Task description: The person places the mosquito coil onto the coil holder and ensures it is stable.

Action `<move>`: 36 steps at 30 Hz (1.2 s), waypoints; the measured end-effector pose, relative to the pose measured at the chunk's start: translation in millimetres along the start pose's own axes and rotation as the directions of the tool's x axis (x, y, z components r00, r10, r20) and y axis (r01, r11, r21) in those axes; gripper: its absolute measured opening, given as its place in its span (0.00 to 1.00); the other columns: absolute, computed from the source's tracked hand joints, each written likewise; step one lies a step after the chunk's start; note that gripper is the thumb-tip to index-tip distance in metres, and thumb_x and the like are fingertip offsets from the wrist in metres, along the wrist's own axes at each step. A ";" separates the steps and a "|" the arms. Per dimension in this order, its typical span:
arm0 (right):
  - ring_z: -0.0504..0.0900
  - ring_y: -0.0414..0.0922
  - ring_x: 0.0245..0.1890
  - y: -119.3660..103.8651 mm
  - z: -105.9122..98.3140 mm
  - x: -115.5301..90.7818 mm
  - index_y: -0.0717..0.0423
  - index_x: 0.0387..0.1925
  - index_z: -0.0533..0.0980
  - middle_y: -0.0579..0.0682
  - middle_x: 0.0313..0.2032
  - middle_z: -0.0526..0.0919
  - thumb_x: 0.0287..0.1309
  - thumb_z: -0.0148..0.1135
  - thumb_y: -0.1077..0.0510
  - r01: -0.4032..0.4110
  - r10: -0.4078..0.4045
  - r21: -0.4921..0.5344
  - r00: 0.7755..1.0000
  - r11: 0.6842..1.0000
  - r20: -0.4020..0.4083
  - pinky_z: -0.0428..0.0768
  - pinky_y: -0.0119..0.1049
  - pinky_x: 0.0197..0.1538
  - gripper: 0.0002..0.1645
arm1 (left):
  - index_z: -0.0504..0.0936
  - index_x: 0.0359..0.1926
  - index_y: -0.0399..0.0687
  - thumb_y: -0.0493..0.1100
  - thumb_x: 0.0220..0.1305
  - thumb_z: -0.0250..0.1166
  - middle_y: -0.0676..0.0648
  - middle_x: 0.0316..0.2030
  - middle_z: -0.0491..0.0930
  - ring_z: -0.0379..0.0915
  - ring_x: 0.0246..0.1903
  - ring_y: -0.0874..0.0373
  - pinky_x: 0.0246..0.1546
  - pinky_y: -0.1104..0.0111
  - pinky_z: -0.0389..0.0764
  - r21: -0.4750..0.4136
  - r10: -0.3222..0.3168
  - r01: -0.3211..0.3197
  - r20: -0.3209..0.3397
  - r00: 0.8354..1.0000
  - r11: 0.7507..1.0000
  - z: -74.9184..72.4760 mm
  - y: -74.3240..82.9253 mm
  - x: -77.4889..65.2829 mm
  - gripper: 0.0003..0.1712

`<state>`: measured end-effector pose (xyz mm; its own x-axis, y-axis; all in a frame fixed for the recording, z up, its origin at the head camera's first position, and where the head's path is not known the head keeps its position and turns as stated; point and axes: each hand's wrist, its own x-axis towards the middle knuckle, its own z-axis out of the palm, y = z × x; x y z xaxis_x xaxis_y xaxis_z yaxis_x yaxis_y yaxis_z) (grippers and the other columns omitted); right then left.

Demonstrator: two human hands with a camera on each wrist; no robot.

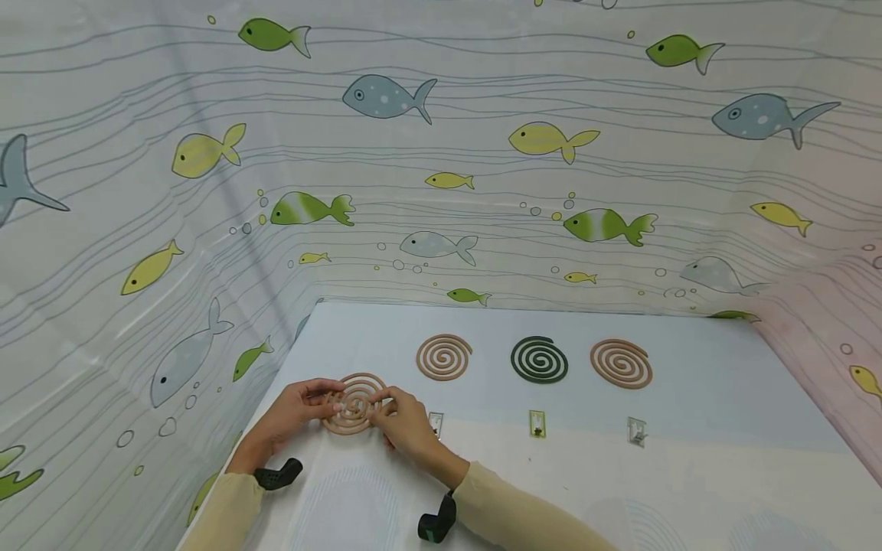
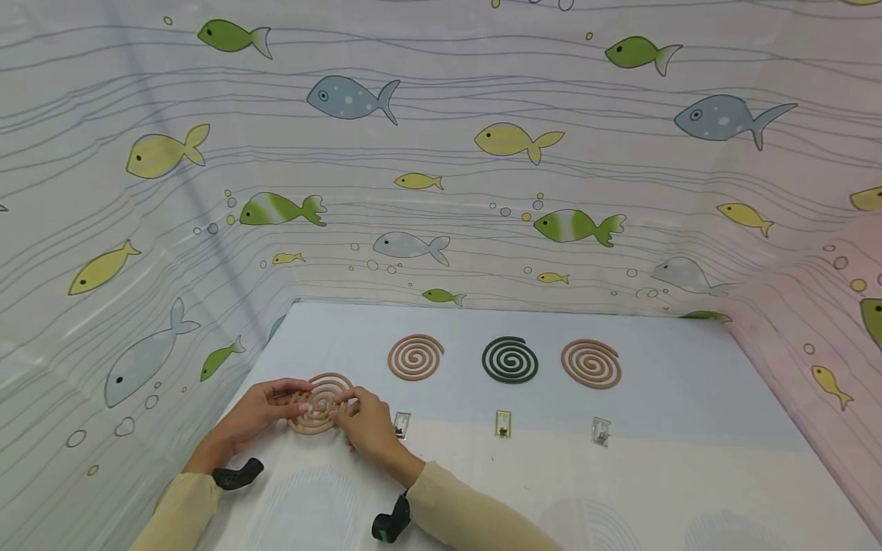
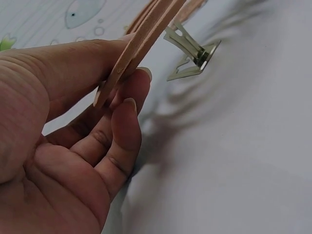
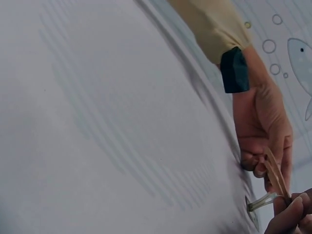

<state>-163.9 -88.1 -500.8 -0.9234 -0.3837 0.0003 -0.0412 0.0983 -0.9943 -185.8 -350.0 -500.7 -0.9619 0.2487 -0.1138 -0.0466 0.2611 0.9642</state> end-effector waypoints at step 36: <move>0.68 0.36 0.11 3.5 3.3 2.5 0.56 0.52 0.81 0.57 0.25 0.85 0.67 0.67 0.60 -0.080 0.084 0.088 0.995 0.993 -0.044 0.69 0.29 0.16 0.13 | 0.80 0.59 0.34 0.39 0.61 0.76 0.40 0.53 0.83 0.82 0.47 0.59 0.45 0.70 0.81 0.022 -0.022 0.023 -0.052 0.998 0.999 3.2 -1.7 4.0 0.27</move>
<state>-165.1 -91.8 -504.6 -0.9395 -0.3335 -0.0786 0.0664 0.0478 -0.9966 -188.8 -346.4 -503.5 -0.9734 0.1940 -0.1222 -0.0627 0.2871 0.9558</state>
